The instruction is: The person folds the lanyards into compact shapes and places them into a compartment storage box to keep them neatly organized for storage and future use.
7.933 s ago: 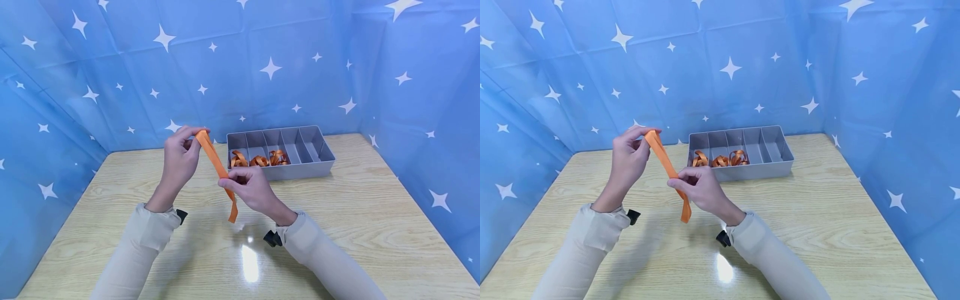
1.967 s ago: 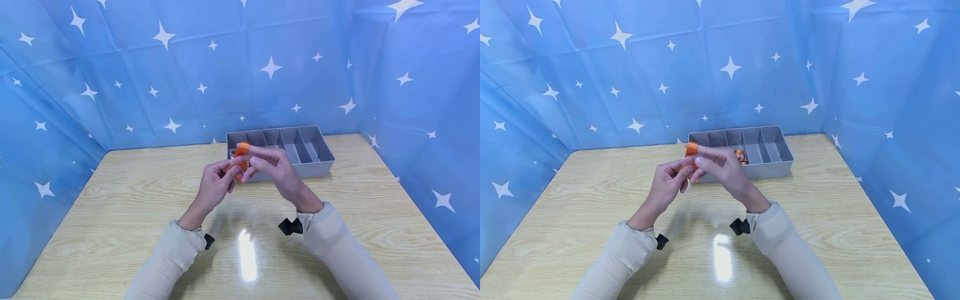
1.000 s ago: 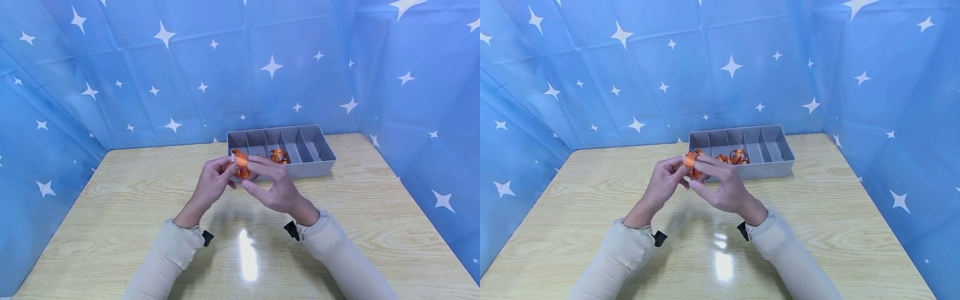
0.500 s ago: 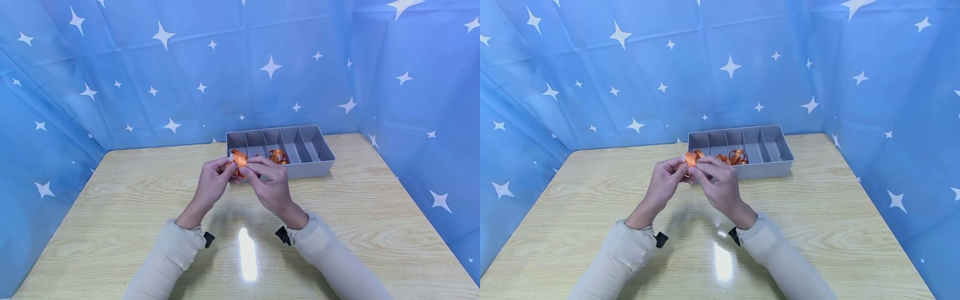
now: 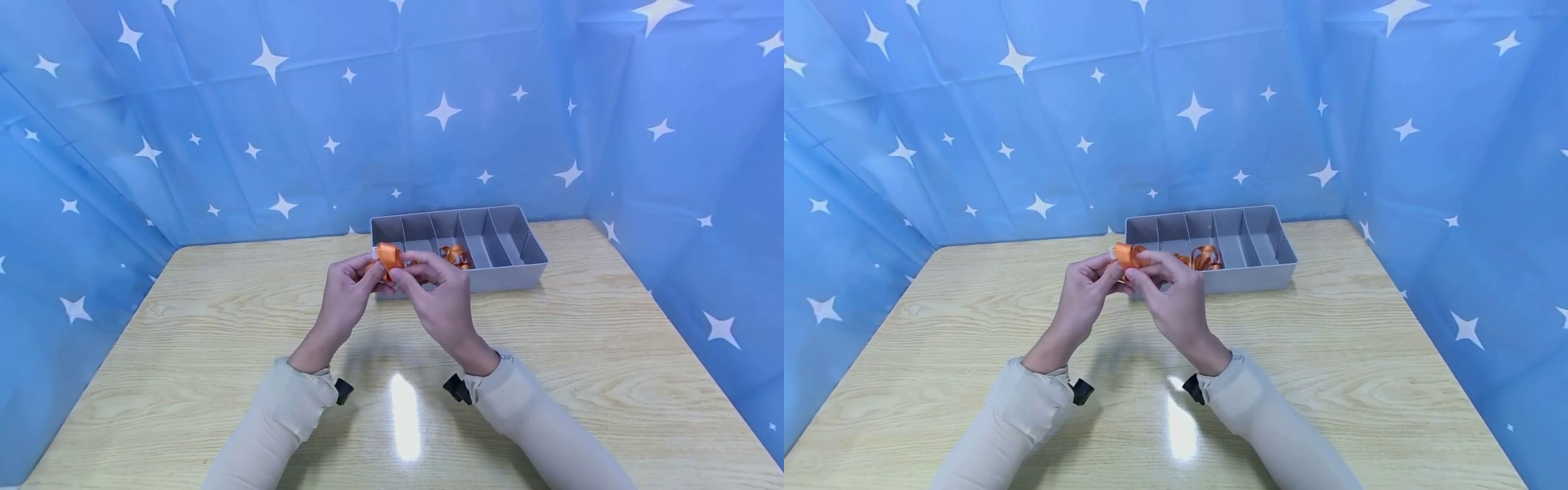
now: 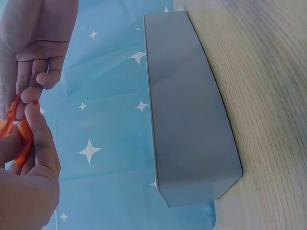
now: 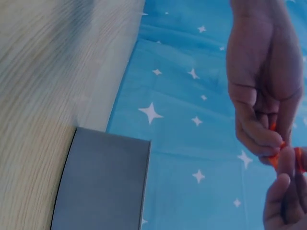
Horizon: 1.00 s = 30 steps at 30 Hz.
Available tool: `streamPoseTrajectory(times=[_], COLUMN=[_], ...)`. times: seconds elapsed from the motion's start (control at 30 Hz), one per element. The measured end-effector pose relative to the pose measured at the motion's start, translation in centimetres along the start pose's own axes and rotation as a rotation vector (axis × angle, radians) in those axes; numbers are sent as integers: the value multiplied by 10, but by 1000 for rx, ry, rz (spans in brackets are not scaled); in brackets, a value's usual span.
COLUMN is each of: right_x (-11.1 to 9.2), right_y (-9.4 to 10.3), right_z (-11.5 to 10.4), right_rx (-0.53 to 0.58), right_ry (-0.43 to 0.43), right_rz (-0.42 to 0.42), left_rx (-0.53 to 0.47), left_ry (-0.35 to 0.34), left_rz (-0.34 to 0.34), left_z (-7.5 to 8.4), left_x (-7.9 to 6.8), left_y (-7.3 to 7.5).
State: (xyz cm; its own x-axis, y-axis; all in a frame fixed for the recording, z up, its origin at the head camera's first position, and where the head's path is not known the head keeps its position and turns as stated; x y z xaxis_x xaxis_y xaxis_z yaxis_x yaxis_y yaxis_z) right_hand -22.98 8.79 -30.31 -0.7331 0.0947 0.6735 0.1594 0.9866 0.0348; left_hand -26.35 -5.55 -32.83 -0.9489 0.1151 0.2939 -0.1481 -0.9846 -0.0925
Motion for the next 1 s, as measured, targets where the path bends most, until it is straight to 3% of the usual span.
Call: streamPoseTrajectory(times=[0.27, 0.63, 1.0], right_x=[5, 12, 12], right_y=[0, -8, -6], right_z=[6, 15, 28], right_rx=[15, 105, 159], right_ry=[-109, -179, -218], right_rz=[-43, -242, -195], left_rx=[-5, 86, 187], left_ry=[-23, -73, -87], left_rz=[-5, -45, -95], left_z=[3, 8, 1], left_x=[1, 0, 1], left_y=[0, -2, -10])
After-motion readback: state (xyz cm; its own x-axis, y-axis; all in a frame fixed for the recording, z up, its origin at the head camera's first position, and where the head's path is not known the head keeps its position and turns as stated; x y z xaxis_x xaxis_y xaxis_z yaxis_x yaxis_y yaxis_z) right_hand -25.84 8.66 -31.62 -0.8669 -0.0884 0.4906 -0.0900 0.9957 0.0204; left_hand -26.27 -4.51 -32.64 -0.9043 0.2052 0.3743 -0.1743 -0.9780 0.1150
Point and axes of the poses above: each hand's wrist, its own x-axis towards the middle knuckle, its own y-axis out of the back of the hand, z = x × y, the point moved 8 cm from there along x, towards the middle knuckle, and after that the axes turned 4 degrees about z, right-handed, at the moved point
